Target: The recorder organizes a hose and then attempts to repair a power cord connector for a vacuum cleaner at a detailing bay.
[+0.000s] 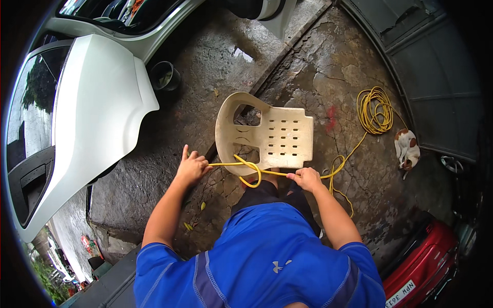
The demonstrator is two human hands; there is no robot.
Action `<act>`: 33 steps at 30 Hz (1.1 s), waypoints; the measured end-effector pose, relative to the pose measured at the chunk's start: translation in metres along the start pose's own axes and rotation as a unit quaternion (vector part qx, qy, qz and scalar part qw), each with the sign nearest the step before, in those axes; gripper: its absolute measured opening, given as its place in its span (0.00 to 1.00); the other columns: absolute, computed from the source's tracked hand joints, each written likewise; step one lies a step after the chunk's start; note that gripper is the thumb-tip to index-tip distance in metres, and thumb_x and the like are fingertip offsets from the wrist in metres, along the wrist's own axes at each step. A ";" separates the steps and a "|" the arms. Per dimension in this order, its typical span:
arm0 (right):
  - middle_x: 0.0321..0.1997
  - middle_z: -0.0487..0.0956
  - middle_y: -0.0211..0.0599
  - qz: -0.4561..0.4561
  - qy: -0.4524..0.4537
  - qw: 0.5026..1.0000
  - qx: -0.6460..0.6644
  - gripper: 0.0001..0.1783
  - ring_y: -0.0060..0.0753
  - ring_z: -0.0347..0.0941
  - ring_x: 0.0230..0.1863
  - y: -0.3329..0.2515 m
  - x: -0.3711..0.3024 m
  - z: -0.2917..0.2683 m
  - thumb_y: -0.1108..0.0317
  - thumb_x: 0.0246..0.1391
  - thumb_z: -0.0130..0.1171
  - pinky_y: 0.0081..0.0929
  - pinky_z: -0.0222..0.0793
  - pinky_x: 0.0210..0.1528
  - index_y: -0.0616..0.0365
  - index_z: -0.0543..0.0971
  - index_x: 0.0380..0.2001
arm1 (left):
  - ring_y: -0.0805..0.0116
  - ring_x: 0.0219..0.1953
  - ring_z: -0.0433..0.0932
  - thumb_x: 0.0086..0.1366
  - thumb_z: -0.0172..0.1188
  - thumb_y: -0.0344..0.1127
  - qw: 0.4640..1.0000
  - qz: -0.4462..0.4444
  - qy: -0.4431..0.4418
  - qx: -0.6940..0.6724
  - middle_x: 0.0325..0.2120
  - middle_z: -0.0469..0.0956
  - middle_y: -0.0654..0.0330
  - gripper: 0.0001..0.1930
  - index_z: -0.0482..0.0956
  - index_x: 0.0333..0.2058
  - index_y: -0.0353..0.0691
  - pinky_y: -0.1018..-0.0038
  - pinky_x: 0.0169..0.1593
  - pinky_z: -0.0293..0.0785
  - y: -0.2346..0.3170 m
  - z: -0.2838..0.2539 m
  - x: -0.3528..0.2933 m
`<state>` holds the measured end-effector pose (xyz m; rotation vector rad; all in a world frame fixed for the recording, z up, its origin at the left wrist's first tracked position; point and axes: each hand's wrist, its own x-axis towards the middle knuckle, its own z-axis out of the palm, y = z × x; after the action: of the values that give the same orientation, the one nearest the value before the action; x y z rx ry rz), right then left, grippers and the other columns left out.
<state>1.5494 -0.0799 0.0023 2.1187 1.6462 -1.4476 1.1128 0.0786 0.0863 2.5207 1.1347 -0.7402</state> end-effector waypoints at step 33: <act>0.29 0.83 0.48 -0.046 -0.154 0.929 0.335 0.26 0.49 0.81 0.35 -0.075 0.048 0.151 0.50 0.70 0.49 0.42 0.74 0.44 0.59 0.84 0.29 | 0.48 0.74 0.56 0.63 0.60 0.37 0.950 0.203 0.092 0.218 0.64 0.68 0.55 0.16 0.84 0.50 0.53 0.50 0.78 0.45 0.032 -0.025 0.143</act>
<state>1.3965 -0.1017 -0.0805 1.9275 1.2567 -2.5005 1.2260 0.1566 0.0286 3.1073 0.4946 -0.7121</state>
